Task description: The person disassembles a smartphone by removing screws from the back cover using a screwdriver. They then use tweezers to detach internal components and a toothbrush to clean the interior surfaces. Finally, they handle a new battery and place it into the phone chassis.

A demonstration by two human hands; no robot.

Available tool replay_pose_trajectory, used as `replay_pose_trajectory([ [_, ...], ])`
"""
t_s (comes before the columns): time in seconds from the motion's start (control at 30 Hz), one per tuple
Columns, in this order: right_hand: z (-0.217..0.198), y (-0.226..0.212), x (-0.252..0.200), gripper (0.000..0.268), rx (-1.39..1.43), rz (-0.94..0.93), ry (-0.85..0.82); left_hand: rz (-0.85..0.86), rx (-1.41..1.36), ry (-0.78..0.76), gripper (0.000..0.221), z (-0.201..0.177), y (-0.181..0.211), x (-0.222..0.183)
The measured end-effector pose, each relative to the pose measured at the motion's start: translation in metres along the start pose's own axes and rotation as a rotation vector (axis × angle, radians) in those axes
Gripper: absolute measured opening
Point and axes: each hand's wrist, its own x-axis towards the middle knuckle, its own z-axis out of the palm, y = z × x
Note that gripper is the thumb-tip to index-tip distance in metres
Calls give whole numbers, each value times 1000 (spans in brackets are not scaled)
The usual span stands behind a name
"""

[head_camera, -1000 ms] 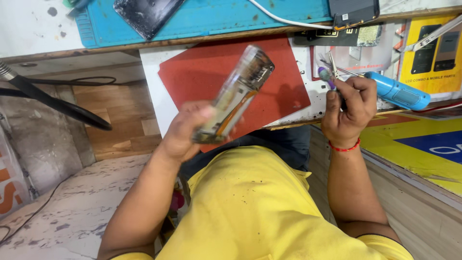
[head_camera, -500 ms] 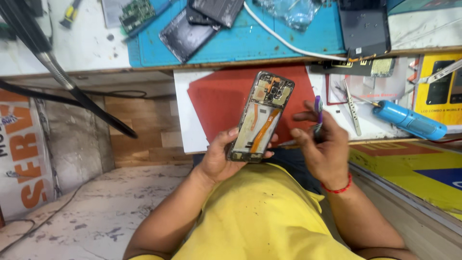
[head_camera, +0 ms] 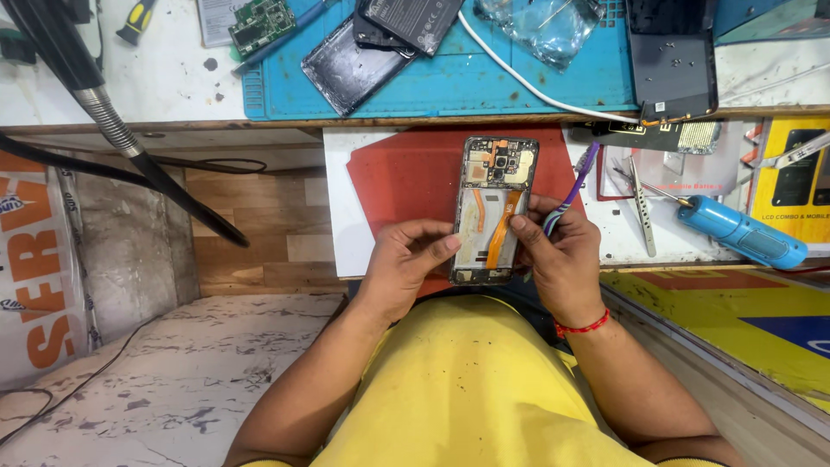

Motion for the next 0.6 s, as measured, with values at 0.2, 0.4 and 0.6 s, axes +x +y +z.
replay_pose_trajectory([
  [0.2,1,1,0,29,25,14,22,18,-23,-8,20,-7,-5,3],
  [0.4,1,5,2,28,31,25,-5,29,-32,6,19,-7,-5,2],
  [0.6,2,10,4,28,110,54,-32,37,-18,-12,19,-6,-6,-2],
])
